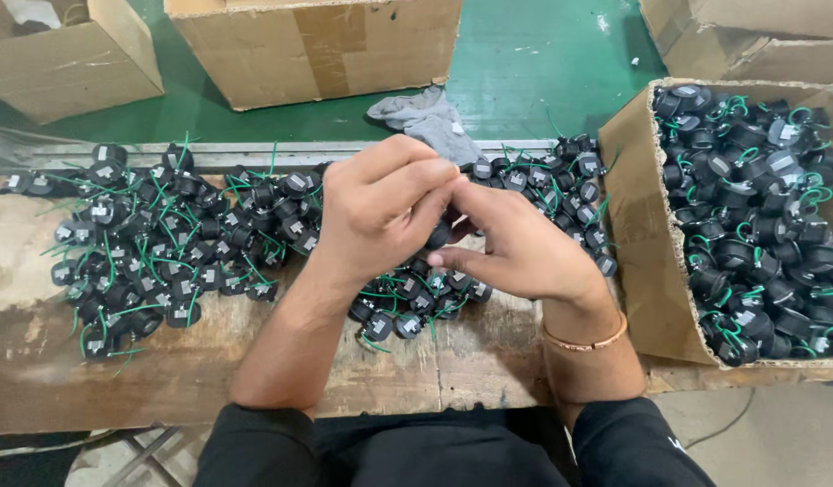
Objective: The person picks up small black electronic components with green wires from a workbench, folds and arranges each wire against the component body, and places the finished units into a cardboard box. They briefly wipe a hand on a cloth and occasionally gather scattered components back into a pile.
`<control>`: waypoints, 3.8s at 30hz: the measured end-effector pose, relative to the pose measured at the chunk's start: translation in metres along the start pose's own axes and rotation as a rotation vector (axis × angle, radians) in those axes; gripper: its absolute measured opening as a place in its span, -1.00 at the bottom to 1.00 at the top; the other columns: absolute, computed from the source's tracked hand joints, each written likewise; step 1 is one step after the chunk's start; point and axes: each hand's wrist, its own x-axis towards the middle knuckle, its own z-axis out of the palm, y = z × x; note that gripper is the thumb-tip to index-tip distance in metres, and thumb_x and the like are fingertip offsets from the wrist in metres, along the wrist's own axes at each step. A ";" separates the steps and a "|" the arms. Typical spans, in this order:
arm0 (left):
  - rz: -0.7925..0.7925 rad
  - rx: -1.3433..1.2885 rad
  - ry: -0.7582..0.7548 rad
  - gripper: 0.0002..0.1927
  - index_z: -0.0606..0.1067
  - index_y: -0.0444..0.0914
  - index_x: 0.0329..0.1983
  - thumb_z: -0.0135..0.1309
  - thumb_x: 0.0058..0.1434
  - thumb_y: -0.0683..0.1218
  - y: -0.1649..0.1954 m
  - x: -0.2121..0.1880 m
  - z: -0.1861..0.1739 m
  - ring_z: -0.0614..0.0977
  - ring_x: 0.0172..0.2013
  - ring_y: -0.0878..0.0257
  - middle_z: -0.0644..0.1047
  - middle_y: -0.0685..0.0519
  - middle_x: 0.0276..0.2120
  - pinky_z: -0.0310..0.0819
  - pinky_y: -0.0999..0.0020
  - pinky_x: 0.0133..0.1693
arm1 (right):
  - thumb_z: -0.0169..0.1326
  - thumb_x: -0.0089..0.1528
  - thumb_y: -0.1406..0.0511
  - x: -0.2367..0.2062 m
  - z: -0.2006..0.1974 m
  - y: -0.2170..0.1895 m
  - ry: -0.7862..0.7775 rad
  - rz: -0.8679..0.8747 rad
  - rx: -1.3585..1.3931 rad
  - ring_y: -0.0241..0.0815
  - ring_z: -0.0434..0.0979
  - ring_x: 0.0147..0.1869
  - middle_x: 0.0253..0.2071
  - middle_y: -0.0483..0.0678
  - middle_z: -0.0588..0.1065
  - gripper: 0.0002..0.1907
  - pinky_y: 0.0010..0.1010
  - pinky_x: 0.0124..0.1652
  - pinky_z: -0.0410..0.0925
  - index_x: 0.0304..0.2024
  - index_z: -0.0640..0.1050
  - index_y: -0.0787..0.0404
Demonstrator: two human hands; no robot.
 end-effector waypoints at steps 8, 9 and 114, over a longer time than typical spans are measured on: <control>0.250 -0.011 0.022 -0.67 0.60 -0.30 0.01 0.21 0.16 -0.34 -0.012 -0.005 -0.008 0.71 -0.16 0.09 0.61 -0.01 -0.13 0.63 0.25 -0.15 | 0.34 0.20 0.45 0.000 0.013 0.015 0.026 -0.104 0.300 -0.40 0.51 -0.01 -0.11 -0.12 0.57 -0.62 -0.49 -0.04 0.45 0.04 0.53 0.35; 0.269 -0.017 0.012 -0.66 0.59 -0.31 0.02 0.22 0.16 -0.33 -0.010 -0.004 -0.009 0.71 -0.15 0.08 0.60 0.00 -0.12 0.64 0.23 -0.13 | 0.32 0.20 0.47 -0.001 0.013 0.015 0.042 -0.094 0.352 -0.39 0.51 0.03 -0.07 -0.13 0.56 -0.62 -0.48 0.00 0.44 0.05 0.53 0.36; -0.318 0.185 -1.348 -0.72 0.70 0.02 -0.20 0.36 -0.02 0.05 -0.062 -0.072 0.108 0.69 -0.15 0.06 0.68 0.07 -0.26 0.55 0.08 -0.16 | 0.32 0.18 0.42 -0.029 -0.029 -0.024 0.539 -0.103 0.093 -0.40 0.50 -0.17 -0.15 -0.07 0.53 -0.34 -0.64 -0.15 0.39 0.27 0.33 0.28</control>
